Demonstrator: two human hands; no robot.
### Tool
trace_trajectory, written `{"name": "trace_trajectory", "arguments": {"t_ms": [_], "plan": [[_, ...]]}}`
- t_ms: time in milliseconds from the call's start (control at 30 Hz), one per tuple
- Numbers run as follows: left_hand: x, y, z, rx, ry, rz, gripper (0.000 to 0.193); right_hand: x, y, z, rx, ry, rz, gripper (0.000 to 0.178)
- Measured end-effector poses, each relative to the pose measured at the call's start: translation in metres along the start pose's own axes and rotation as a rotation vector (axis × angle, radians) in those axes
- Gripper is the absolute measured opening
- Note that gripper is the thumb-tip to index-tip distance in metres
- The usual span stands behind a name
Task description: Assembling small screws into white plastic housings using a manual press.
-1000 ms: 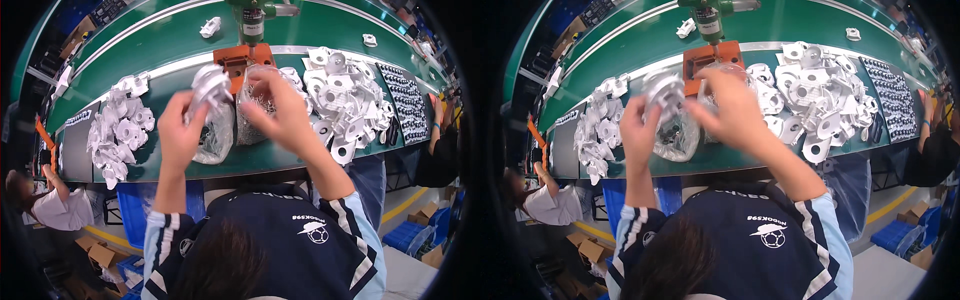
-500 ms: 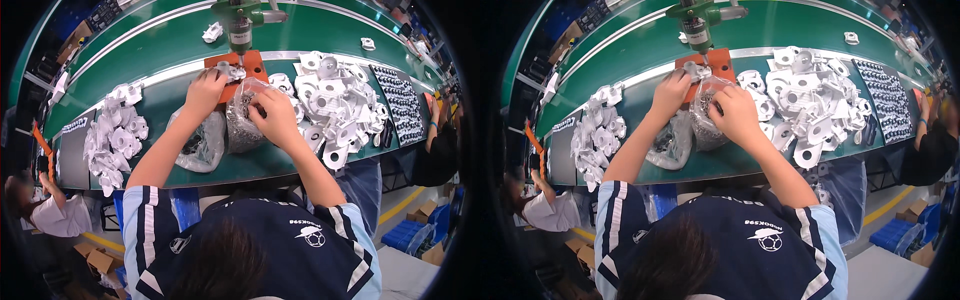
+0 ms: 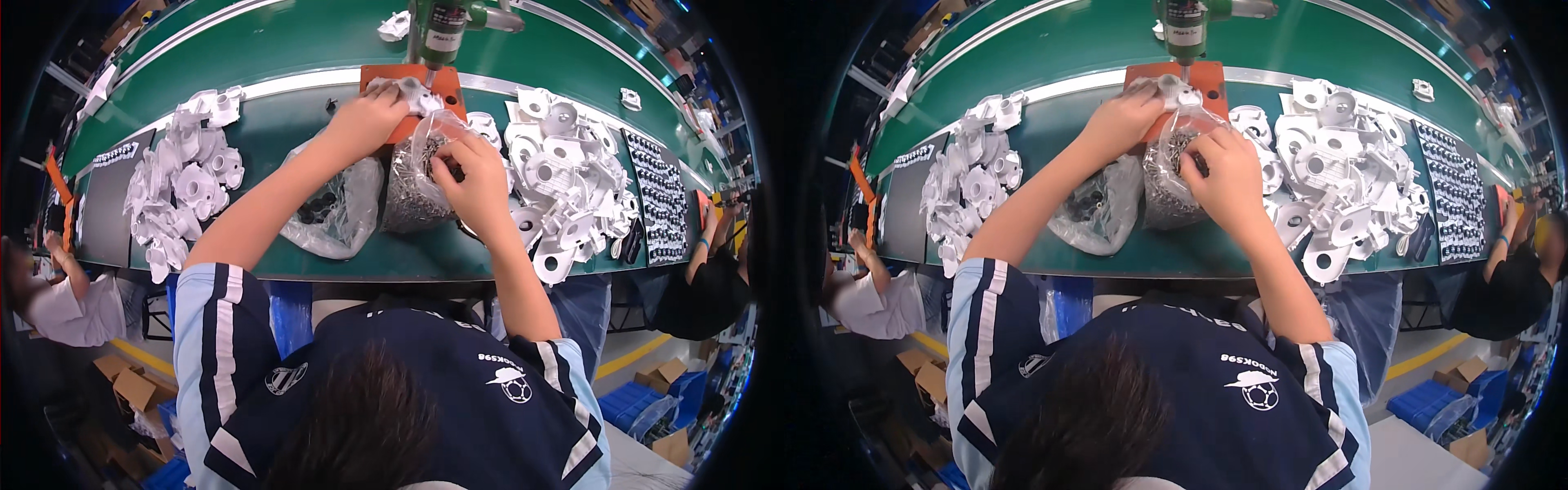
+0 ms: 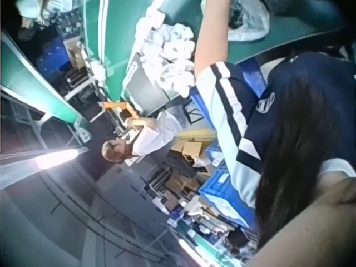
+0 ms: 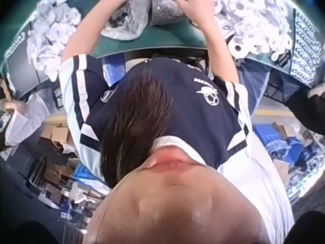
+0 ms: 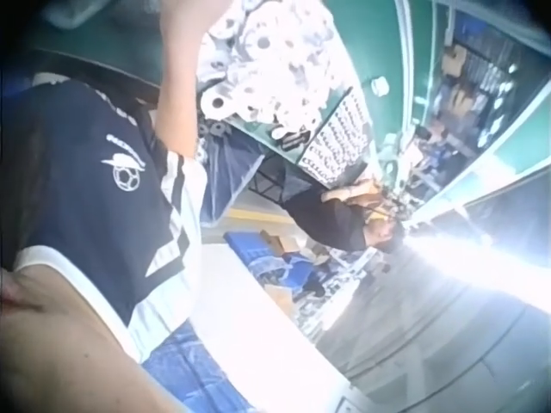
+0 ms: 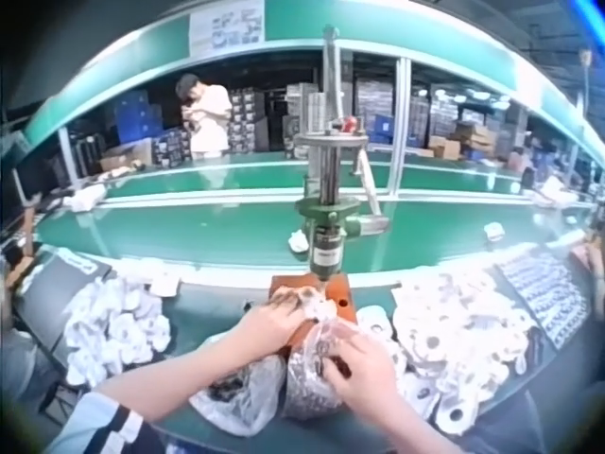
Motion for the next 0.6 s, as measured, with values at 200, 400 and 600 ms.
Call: {"name": "trace_trajectory", "arguments": {"t_ms": [200,400,600], "plan": [[0.008,-0.012,0.001,0.194,0.096,-0.142,0.022,0.005,-0.003,0.002,0.052,0.039,-0.056,0.010],[0.029,0.017,-0.016,0.086,0.227,-0.543,0.023,0.025,-0.017,0.019,0.284,0.112,-0.213,0.016],[0.031,0.045,-0.111,0.431,0.614,-0.402,0.017,0.008,-0.028,0.018,0.415,-0.021,-0.196,0.013]]}}
Point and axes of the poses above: each hand's wrist, its own z-axis towards the middle knuckle, its own y-axis out of the back of the hand, x = y × z, the point moved 10 cm from there along z, towards the middle knuckle, and after that the axes turned 3 degrees about -z, right-handed, at the moved point
